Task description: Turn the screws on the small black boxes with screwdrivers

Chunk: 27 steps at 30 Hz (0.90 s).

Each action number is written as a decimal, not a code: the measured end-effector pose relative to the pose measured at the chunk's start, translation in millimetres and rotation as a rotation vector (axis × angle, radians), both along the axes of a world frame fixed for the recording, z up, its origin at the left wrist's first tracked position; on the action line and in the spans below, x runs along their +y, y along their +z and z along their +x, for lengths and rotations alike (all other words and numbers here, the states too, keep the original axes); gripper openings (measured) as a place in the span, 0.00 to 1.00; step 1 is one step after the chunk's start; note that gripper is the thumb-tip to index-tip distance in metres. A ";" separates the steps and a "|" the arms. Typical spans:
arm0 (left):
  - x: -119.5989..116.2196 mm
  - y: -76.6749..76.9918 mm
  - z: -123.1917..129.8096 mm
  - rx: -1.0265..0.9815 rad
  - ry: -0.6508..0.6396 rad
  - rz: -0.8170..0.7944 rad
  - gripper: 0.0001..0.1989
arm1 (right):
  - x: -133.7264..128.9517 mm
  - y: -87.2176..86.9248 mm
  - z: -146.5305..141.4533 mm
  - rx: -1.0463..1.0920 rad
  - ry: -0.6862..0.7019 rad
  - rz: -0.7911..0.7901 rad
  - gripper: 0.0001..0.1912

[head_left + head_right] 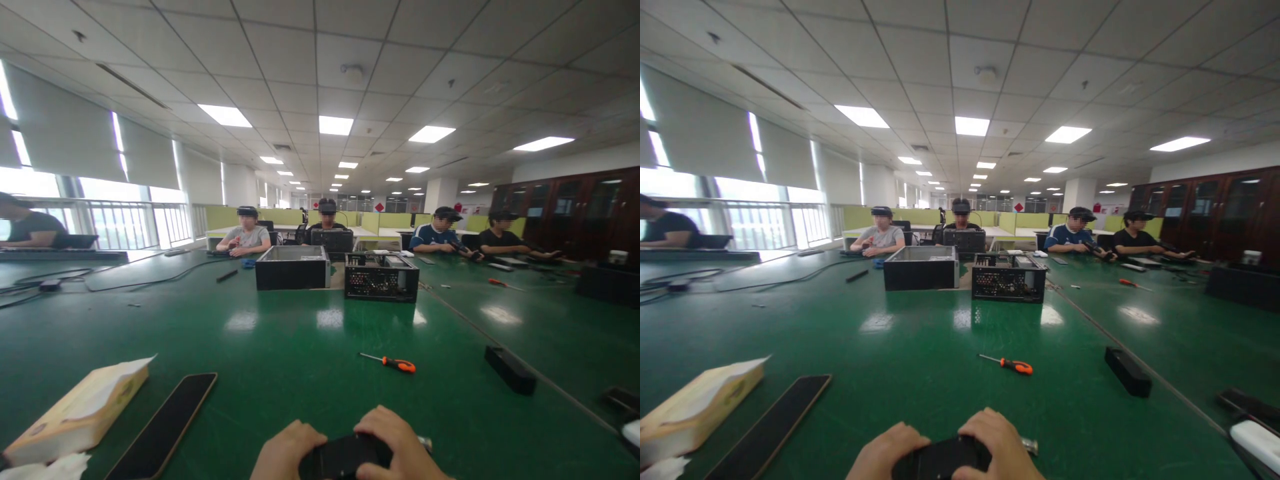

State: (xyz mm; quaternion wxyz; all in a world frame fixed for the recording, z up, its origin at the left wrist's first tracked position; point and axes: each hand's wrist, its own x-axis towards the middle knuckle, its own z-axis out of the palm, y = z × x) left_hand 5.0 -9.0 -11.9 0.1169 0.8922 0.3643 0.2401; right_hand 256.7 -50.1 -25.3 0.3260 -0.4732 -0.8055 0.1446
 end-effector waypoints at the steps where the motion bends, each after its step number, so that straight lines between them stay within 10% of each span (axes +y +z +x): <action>1: -1.2 2.9 0.3 0.005 -0.004 -0.015 0.22 | -0.8 1.7 0.4 0.004 0.000 -0.008 0.24; 9: -11.0 26.8 -0.4 -0.002 0.030 -0.162 0.21 | -8.4 16.4 -1.2 0.075 0.030 -0.080 0.25; 27: -9.7 22.2 -1.1 -0.032 0.003 -0.149 0.18 | -12.9 19.8 -1.1 -0.007 -0.013 -0.159 0.25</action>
